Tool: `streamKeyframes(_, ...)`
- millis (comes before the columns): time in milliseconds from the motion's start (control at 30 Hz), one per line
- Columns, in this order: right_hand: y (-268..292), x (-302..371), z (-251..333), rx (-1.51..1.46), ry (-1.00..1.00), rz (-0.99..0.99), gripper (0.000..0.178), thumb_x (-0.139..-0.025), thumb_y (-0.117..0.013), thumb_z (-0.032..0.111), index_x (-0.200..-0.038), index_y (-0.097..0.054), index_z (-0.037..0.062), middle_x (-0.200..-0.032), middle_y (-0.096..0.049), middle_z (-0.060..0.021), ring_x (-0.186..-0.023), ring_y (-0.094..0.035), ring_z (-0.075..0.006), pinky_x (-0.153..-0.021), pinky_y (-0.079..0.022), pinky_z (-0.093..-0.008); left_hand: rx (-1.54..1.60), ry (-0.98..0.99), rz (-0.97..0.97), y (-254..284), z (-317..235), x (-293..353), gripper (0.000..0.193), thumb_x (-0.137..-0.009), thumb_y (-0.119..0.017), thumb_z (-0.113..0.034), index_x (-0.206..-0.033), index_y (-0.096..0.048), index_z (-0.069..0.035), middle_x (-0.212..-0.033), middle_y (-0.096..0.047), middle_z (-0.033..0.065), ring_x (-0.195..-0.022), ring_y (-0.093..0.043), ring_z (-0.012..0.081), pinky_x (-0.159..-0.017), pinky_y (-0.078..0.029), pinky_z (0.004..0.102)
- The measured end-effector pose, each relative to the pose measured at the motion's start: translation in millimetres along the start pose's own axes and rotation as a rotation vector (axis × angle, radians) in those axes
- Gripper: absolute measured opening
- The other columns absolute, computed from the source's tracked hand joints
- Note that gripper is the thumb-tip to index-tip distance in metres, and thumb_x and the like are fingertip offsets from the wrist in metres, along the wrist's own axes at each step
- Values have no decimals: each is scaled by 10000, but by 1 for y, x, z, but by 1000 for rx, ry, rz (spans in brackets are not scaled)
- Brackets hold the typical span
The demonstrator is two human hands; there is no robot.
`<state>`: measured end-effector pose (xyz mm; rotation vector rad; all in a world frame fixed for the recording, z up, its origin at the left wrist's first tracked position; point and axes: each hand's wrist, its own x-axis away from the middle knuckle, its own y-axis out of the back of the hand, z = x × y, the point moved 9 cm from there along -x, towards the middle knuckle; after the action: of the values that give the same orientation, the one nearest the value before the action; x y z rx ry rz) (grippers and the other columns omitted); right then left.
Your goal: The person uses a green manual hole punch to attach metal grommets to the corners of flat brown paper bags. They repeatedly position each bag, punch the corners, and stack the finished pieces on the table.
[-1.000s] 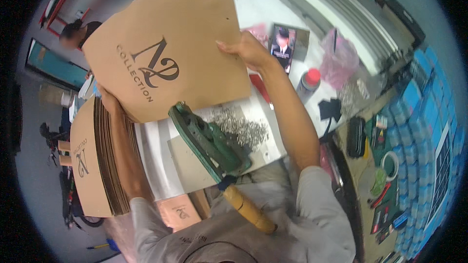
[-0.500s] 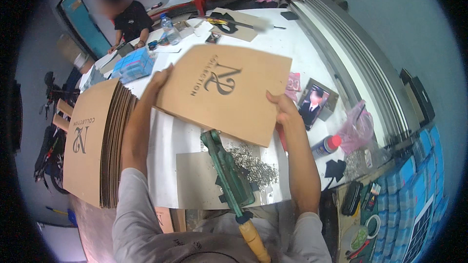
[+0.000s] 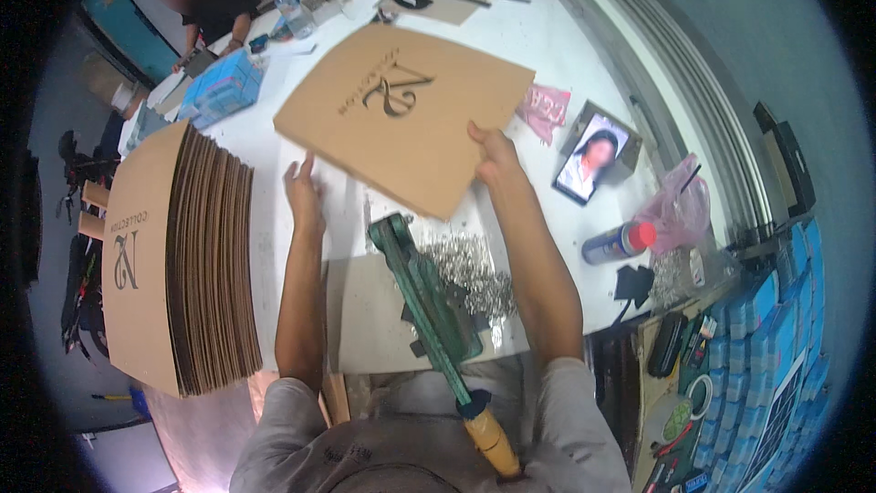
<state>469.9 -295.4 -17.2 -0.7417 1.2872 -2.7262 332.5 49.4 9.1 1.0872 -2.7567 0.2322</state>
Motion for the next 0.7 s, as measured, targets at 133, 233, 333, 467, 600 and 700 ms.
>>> streamKeyframes(133, -27, 3, -35, -123, 10, -100, 384, -1027, -591, 50, -1398, -508, -7, -1363, -601, -188, -1234, -630, -354, -1057, -537, -530, 167, 199, 261, -39, 17, 38, 943, -943, -708, -556, -1540, -307, 53, -1320, -487, 193, -1191, -536, 286, -992, -463, 443)
streamKeyframes(233, -46, 15, -47, -178, 47, -130, 394, -1030, -587, 55, -1410, -502, -7, -1379, -593, -185, -1252, -618, -354, -1075, -524, -536, 131, 288, 201, -35, 19, 21, 943, -918, -716, -606, -1524, -361, 24, -1180, -531, 149, -1058, -560, 251, -909, -483, 413)
streamKeyframes(333, -65, 30, -49, -205, 90, -158, 394, -1028, -599, 56, -1403, -502, -17, -1365, -594, -181, -1240, -620, -346, -1061, -532, -534, 80, 360, 331, -39, 27, 2, 853, -876, -740, -646, -1333, -549, 49, -1031, -609, 112, -942, -587, 232, -886, -483, 416)
streamKeyframes(467, -80, 52, -44, -216, 108, -198, 411, -1013, -633, 58, -1395, -506, -29, -1346, -597, -179, -1225, -622, -338, -1070, -525, -498, 167, 243, 463, -58, 5, 7, 676, -886, -780, -466, -1218, -604, 95, -1053, -672, 137, -899, -637, 200, -827, -491, 334)
streamKeyframes(600, -91, 57, -42, -93, 132, 46, 429, -1019, -629, 95, -1406, -508, -43, -1343, -604, -181, -1232, -619, -327, -1103, -484, -421, 219, 177, 429, -55, -12, -27, 439, -971, -726, -200, -1258, -601, 107, -1177, -697, 199, -978, -708, 232, -853, -574, 313)
streamKeyframes(700, -87, 66, -62, 144, -16, 374, 425, -1008, -634, 124, -1388, -559, -51, -1360, -628, -178, -1258, -617, -306, -1122, -458, -382, 227, 164, 404, -45, -26, -57, 430, -986, -695, -176, -1300, -593, 100, -1234, -694, 218, -1075, -715, 274, -940, -591, 359)
